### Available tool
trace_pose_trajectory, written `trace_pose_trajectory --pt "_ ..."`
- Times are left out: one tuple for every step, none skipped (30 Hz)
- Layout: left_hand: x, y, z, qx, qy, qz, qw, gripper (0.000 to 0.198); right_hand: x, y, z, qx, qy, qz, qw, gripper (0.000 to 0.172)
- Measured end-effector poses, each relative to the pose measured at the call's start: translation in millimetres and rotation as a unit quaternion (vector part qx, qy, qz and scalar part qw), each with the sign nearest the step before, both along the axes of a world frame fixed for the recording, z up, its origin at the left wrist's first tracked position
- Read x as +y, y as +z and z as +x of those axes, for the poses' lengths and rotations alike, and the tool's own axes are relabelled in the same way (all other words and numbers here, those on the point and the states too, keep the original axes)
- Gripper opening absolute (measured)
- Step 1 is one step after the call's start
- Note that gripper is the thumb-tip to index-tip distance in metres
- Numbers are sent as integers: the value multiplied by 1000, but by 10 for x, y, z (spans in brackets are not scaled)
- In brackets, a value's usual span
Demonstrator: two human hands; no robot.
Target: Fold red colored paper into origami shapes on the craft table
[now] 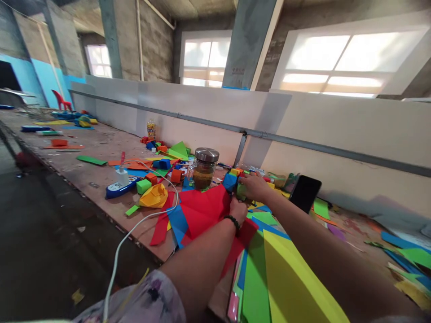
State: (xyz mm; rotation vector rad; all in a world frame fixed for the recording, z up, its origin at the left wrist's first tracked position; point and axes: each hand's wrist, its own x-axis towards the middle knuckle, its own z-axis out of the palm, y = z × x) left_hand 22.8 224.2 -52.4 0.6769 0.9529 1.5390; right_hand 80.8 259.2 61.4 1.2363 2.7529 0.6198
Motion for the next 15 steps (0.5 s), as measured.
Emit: trace_pose_trajectory --pt "-14 11 5 -2 10 -4 1000 33 -12 3 5 5 -2 -7 1000 40" --pt "-31 25 11 -3 21 -7 1000 37 -24 4 10 9 -3 -14 1000 41" --pt "-51 40 19 -3 32 -10 999 42 -34 4 15 14 -3 -19 1000 41" --pt "-73 57 28 -3 41 -10 999 46 -45 4 21 20 -1 -24 1000 42" --pt "-96 75 37 -4 50 -9 999 49 -56 5 28 26 2 -26 999 43" --pt "-119 93 46 -4 59 -6 998 50 -68 9 38 33 7 -27 999 45" --pt "-142 112 54 -4 69 -2 998 51 -81 18 51 42 13 -26 999 48" --pt "-163 132 61 -5 81 3 997 52 -97 33 68 52 20 -25 998 51" --pt "-182 153 66 -5 95 10 995 53 -116 55 93 63 26 -24 997 54" --pt "-198 175 67 -6 108 17 994 55 -139 82 125 75 31 -23 996 56" --pt "-210 200 66 -7 120 24 992 56 -166 114 165 86 32 -21 996 58" --pt "-219 226 61 -8 128 31 991 58 -195 149 214 101 32 -17 994 58" --pt "-225 254 54 -9 131 37 991 59 -226 183 271 126 32 -16 991 57" --pt "-230 283 44 -10 129 44 991 59 -258 214 334 161 34 -18 986 56" --pt "-235 313 35 -11 123 52 991 57 -290 240 403 204 37 -25 978 54"
